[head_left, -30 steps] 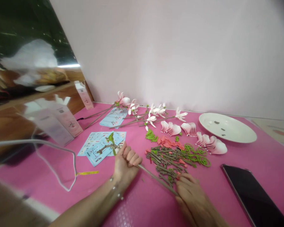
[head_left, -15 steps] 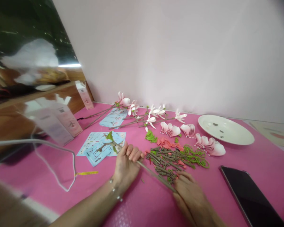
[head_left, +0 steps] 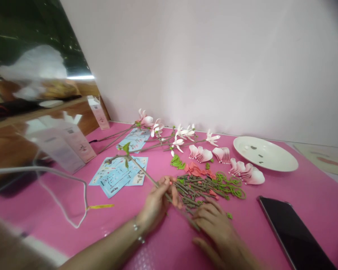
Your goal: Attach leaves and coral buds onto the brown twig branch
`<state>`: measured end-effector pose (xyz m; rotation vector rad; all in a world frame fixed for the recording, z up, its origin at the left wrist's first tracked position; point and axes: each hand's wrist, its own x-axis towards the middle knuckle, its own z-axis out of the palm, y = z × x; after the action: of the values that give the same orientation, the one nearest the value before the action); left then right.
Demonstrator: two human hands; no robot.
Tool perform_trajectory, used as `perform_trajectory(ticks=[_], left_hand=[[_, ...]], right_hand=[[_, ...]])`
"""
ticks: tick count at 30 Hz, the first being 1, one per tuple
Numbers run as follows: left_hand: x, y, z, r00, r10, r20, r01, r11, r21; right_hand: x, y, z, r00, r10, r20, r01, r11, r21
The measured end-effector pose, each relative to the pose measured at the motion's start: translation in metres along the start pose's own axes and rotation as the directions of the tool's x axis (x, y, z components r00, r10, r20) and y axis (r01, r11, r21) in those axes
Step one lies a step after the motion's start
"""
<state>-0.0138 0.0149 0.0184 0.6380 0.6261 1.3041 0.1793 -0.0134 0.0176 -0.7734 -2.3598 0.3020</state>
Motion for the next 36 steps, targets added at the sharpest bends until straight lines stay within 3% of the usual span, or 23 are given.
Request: perform_trajectory(ticks=[5, 11, 14, 19, 26, 29, 36], left_hand=[[0.004, 0.008, -0.003, 0.992, 0.008, -0.128, -0.003, 0.999, 0.04], [0.003, 0.006, -0.005, 0.987, -0.007, -0.159, 0.018, 0.997, 0.068], [0.003, 0.006, -0.007, 0.989, -0.003, -0.147, 0.012, 0.998, 0.059], [0.005, 0.007, -0.013, 0.993, -0.002, -0.114, 0.003, 1.0, 0.01], [0.01, 0.004, -0.018, 0.994, 0.019, -0.11, -0.024, 0.999, -0.043], [0.009, 0.004, -0.016, 0.991, 0.034, -0.127, -0.042, 0.997, -0.058], [0.008, 0.009, -0.013, 0.987, 0.037, -0.158, -0.05, 0.996, -0.08]], right_hand=[[-0.003, 0.003, -0.002, 0.996, -0.069, 0.048, 0.074, 0.992, -0.104], [-0.007, 0.013, 0.002, 0.993, 0.004, 0.122, 0.024, 0.974, -0.225], [-0.009, 0.018, 0.006, 0.995, 0.022, 0.096, 0.004, 0.965, -0.261], [-0.01, 0.02, 0.008, 0.998, -0.053, -0.019, 0.047, 0.966, -0.254], [0.003, -0.005, 0.005, 0.99, -0.135, -0.033, 0.122, 0.959, -0.255], [0.011, -0.019, 0.012, 0.992, -0.109, -0.065, 0.089, 0.964, -0.249], [0.038, -0.036, 0.034, 0.993, 0.114, -0.033, -0.119, 0.934, -0.338]])
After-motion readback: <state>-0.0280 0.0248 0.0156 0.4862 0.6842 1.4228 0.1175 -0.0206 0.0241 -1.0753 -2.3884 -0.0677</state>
